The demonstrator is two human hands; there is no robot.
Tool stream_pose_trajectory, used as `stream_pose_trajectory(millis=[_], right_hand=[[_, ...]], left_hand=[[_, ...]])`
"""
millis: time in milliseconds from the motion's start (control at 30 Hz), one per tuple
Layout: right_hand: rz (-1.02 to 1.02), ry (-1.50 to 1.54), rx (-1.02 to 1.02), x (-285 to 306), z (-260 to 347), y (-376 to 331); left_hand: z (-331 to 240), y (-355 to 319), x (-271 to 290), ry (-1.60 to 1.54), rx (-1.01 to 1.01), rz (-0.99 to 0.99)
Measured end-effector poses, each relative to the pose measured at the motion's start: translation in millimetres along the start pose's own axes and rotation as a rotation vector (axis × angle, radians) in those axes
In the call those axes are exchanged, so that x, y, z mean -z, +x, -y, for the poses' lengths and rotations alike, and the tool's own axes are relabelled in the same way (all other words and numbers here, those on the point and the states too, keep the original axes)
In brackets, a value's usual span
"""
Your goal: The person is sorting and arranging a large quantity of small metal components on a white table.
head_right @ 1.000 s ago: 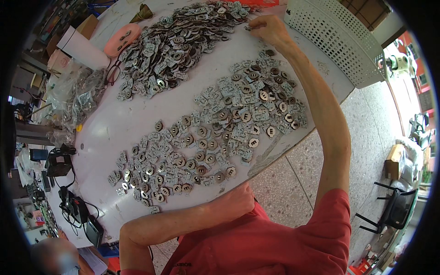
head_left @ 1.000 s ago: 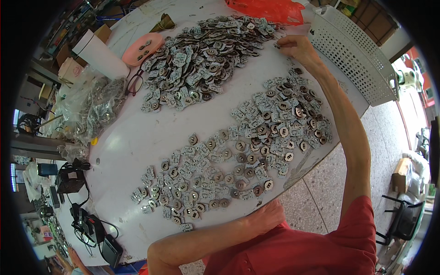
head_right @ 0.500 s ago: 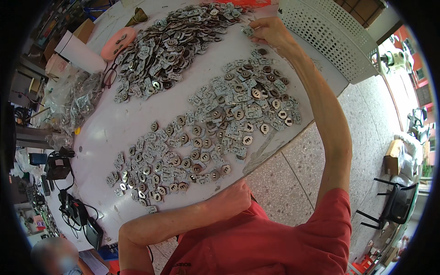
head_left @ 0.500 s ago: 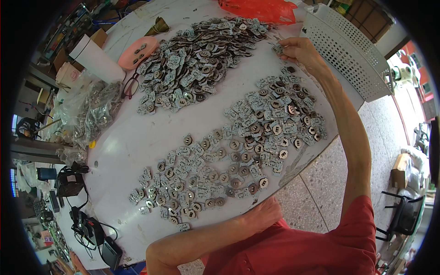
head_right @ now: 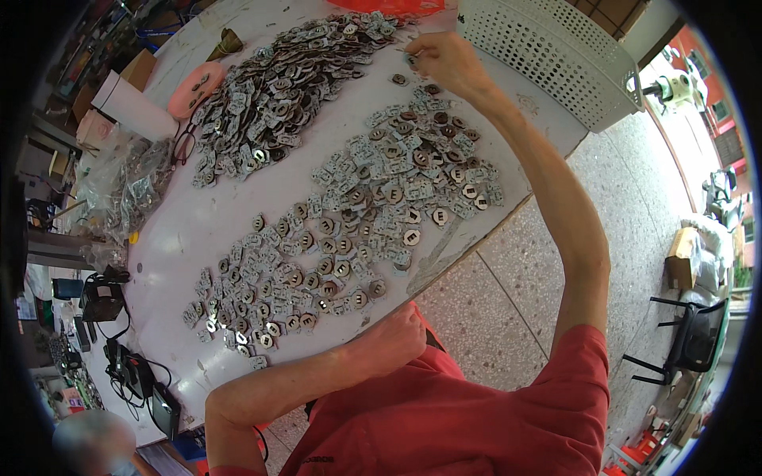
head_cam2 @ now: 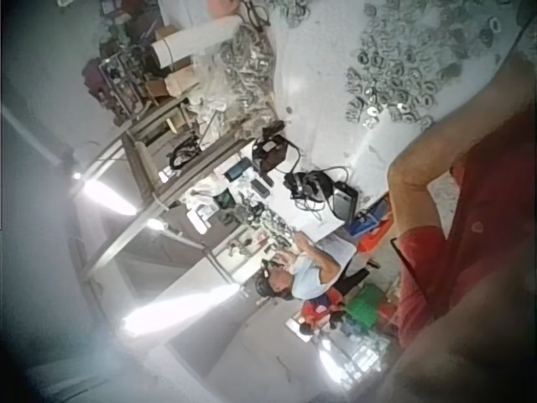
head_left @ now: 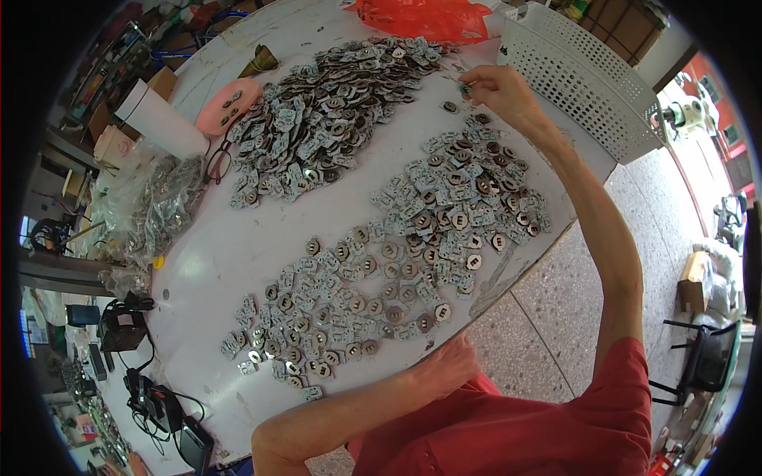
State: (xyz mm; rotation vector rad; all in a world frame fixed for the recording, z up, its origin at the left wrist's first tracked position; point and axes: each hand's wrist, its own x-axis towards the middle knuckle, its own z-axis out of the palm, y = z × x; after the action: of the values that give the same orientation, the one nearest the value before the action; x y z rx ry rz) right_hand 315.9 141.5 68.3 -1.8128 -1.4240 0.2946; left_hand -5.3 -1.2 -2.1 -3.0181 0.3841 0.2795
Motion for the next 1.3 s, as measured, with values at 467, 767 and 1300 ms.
stream_pose_trajectory(millis=[467, 767, 1300], right_hand=[[0.299, -0.208, 0.164, -1, 23, 3], [-0.028, -0.285, 0.178, -60, -10, 57], [0.038, -0.304, 0.339, -55, -8, 52]], left_hand=[[-3, -2, -3, -0.041, 0.047, -0.025], [-7, -1, -8, -0.06, 0.077, -0.098], [-6, -4, -7, -0.108, 0.122, -0.158]])
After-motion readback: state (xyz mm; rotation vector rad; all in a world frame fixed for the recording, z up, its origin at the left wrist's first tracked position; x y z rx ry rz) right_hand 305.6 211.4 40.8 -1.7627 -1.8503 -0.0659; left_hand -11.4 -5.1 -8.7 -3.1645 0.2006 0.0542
